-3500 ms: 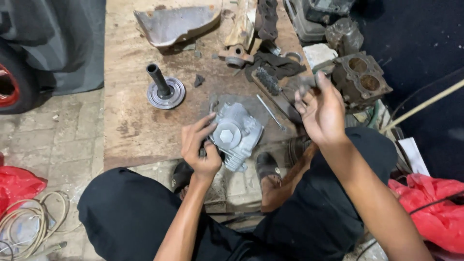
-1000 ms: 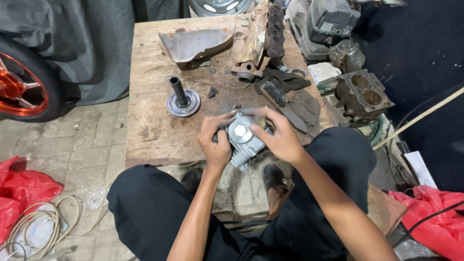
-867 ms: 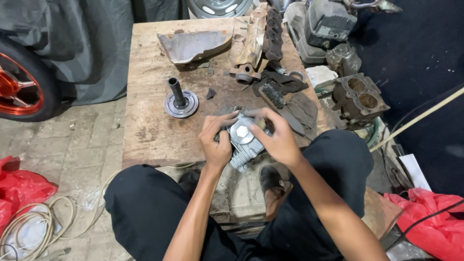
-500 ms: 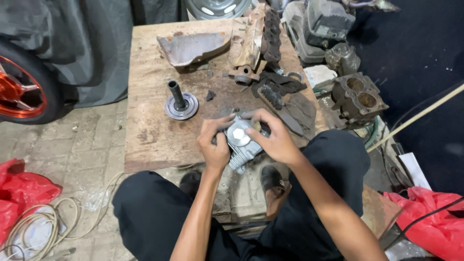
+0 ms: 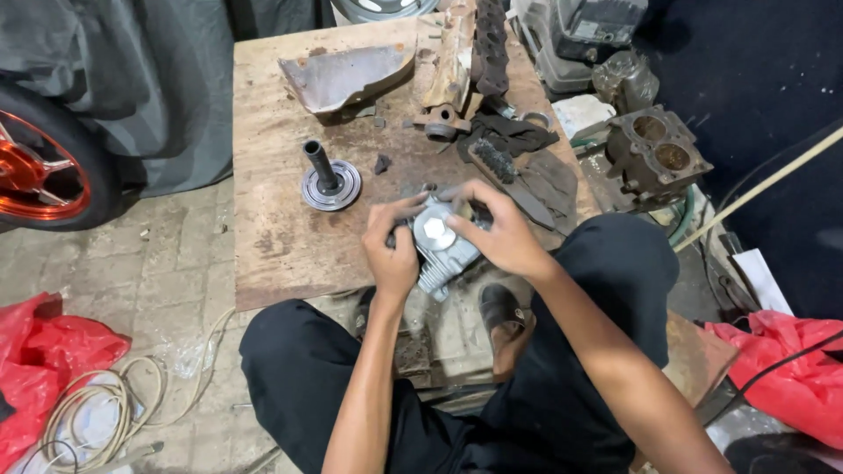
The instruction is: The person scrubs a metallic engine cylinder head with a small abrasive pad, then uses a wire brush to clean the crevices and surfaces. The person rotates the part to access different areas and continues scrubbing throughout the clip.
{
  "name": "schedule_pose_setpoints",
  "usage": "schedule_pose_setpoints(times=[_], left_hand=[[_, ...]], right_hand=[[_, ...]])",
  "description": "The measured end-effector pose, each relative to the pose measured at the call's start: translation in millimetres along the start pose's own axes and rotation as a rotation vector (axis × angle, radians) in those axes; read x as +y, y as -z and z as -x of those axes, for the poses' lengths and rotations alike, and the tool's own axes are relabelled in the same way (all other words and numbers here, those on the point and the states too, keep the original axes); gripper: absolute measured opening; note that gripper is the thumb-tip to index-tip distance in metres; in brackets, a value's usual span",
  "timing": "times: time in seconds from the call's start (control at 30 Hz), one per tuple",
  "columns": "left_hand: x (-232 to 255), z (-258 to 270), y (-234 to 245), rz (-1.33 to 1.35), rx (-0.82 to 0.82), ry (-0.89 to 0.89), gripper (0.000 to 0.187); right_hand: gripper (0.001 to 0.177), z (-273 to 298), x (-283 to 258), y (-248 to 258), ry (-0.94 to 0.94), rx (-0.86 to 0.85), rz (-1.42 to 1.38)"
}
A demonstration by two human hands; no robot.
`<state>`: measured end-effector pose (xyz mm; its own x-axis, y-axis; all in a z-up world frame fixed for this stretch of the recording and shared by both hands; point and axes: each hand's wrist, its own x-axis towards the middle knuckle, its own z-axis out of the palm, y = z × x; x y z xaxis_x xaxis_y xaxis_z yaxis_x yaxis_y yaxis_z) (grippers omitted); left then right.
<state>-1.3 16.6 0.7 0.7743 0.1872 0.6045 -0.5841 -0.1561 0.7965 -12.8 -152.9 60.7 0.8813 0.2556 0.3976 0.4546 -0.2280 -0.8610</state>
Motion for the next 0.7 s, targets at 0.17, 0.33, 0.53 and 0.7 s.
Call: schedule_pose_setpoints(times=[0.17,0.33,0.53,0.7], left_hand=[[4,-7,-5,-0.022,-0.024,0.039,0.033],[11,-9,-8,-0.045,-0.082,0.011,0.032],[9,-6,-6,0.005,-0.07,0.017,0.032],[14,-12,-8,-0.024,-0.067,0.005,0.031]], right_hand=[[0.02,-6,31,-8,-0.033,0.108,0.002],[0.016,-6,32,1,-0.03,0.11,0.016],[0.023,2,39,10,0.031,0.049,0.065],[0.019,-8,32,1,-0.03,0.116,0.087]])
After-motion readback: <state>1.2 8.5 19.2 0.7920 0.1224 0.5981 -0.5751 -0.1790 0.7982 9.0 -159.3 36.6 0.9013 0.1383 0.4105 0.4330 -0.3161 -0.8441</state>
